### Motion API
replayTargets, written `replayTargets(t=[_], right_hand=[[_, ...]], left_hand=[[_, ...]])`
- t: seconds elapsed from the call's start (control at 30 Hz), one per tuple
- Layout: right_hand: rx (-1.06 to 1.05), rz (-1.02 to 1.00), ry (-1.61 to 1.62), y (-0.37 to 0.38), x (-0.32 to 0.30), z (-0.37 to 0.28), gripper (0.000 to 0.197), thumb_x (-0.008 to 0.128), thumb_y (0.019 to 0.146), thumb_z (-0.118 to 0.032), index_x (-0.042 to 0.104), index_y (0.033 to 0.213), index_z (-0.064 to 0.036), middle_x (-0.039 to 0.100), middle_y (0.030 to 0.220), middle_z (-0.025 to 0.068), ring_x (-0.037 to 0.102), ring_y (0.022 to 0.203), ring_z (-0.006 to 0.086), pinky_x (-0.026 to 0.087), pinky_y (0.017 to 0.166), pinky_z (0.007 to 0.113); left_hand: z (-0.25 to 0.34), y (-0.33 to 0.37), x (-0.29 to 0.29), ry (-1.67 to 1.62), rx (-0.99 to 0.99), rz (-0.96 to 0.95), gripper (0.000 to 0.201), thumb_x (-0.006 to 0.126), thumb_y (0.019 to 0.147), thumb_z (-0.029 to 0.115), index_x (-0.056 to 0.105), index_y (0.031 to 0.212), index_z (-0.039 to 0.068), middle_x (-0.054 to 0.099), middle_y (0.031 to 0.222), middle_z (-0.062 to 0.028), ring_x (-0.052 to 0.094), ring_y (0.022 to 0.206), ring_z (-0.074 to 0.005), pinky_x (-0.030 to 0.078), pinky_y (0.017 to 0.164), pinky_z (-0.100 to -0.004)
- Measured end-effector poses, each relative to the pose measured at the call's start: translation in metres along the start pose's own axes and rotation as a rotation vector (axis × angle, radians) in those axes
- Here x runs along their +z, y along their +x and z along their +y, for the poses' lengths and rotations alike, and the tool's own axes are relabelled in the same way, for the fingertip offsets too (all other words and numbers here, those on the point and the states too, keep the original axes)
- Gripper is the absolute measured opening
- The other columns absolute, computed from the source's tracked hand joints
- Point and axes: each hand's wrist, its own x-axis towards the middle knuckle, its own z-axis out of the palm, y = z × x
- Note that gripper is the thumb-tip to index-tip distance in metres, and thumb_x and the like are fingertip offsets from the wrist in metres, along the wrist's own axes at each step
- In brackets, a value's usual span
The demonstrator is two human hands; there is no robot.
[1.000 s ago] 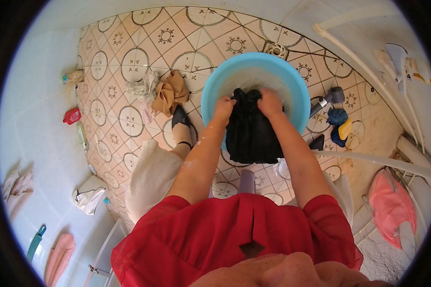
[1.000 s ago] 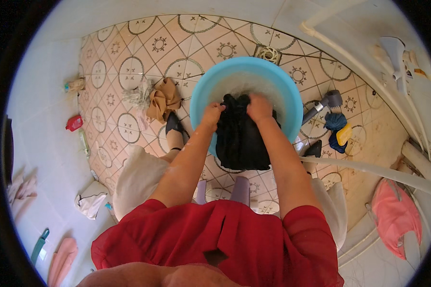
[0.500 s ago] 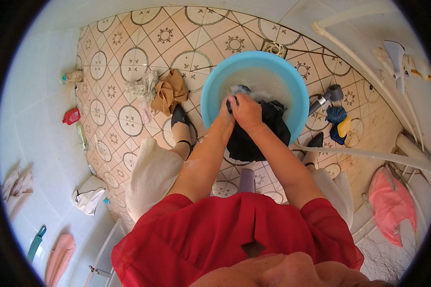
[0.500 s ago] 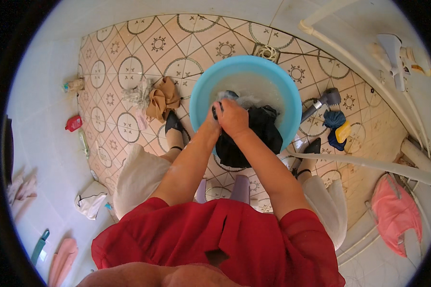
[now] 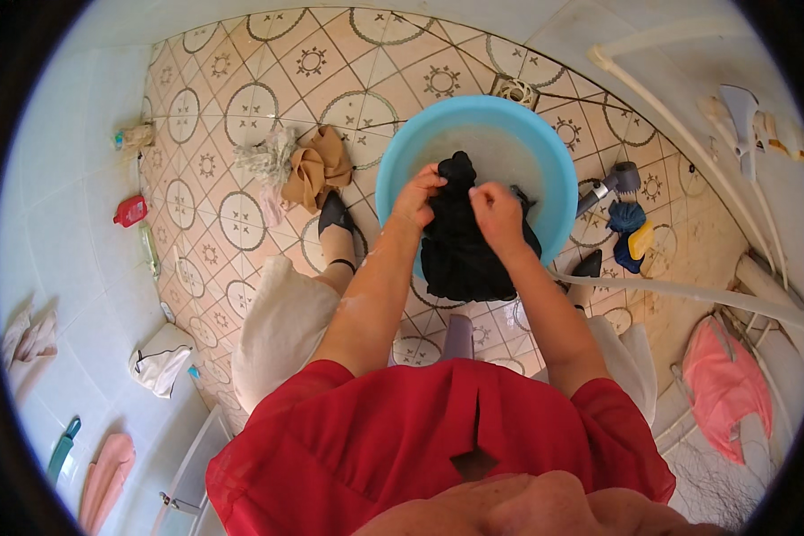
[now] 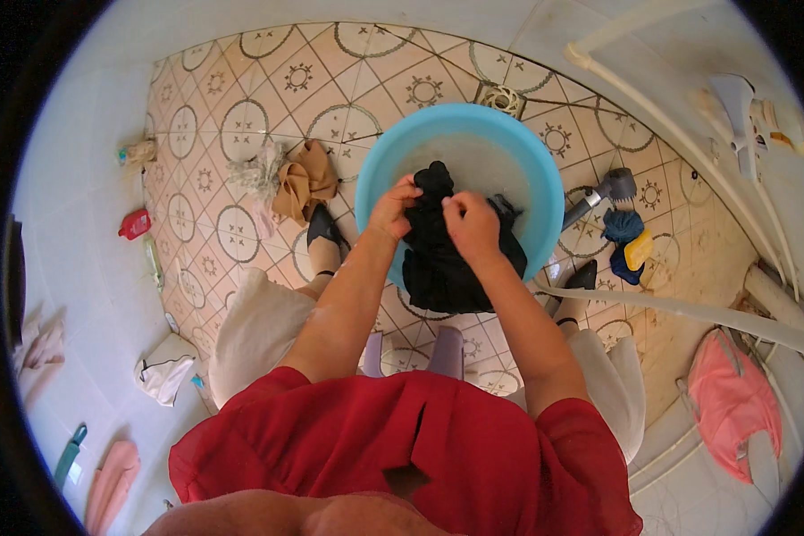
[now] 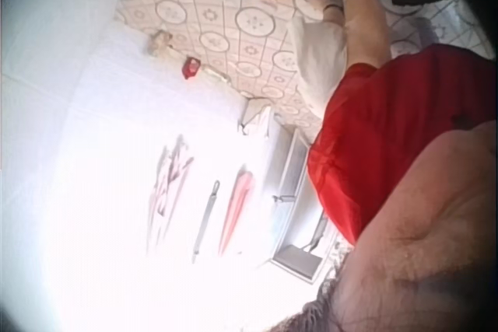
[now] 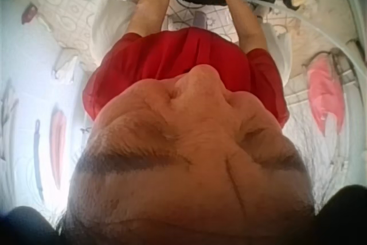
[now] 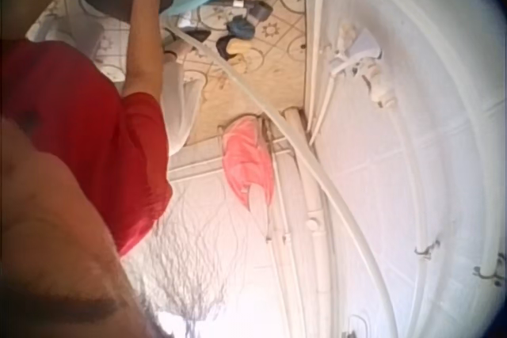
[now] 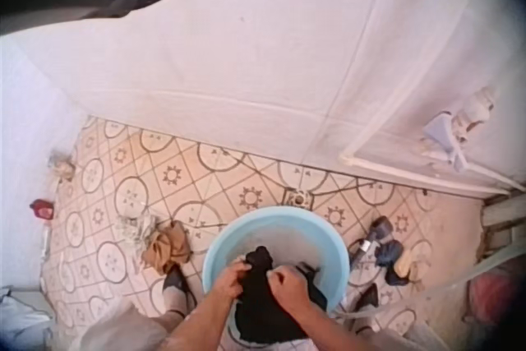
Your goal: The person hand washes a black garment in a blue plastic basin filled with soapy water. They repeatedly submerge, scrub, and wring the item, then lift it to inspect the fabric before returning it to the basin for further washing.
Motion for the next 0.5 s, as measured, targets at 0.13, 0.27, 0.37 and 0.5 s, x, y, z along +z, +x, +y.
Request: replayTargets(t=[0.13,0.27,0.37,0.5], right_hand=[[0.026,-0.059,0.178,0.031,-0.004,0.02,0.033,0.064,0.079,-0.021,0.057,0.106,-0.003,0.058,0.103,0.0162,0.057,0.094,0.0302,0.044,0.082,0.035],[-0.014,-0.269,0.111,0.024,0.006,0.006,0.055,0.068,0.075,-0.024,0.047,0.122,-0.0034,0.047,0.122,0.02,0.048,0.11,0.0349,0.039,0.094,0.036],[0.006,-0.296,0.002,0.013,0.017,0.01,0.051,0.066,0.071,-0.018,0.052,0.118,-0.005,0.056,0.109,0.0189,0.055,0.1,0.0324,0.043,0.087,0.036],[0.18,-0.142,0.137,0.05,0.004,0.046,0.034,0.055,0.075,-0.004,0.058,0.109,-0.0001,0.062,0.092,0.0084,0.058,0.082,0.0181,0.046,0.074,0.029]], left_hand=[[-0.003,0.004,-0.001,0.043,0.058,-0.11,0.023,0.052,0.071,0.001,0.056,0.093,0.01,0.057,0.09,-0.0037,0.053,0.085,-0.0197,0.046,0.081,-0.0332],[0.004,0.002,0.008,0.019,0.066,-0.046,0.026,0.051,0.072,-0.001,0.056,0.096,0.009,0.057,0.091,-0.0042,0.053,0.088,-0.0195,0.045,0.083,-0.0335],[0.007,0.0,0.008,-0.04,0.089,-0.02,0.025,0.053,0.075,0.003,0.055,0.1,0.009,0.058,0.099,-0.0059,0.052,0.097,-0.0224,0.042,0.089,-0.0357],[0.003,0.006,-0.002,-0.148,0.139,0.167,0.022,0.056,0.081,0.01,0.054,0.102,0.009,0.058,0.103,-0.0064,0.052,0.101,-0.0247,0.041,0.091,-0.0378]])
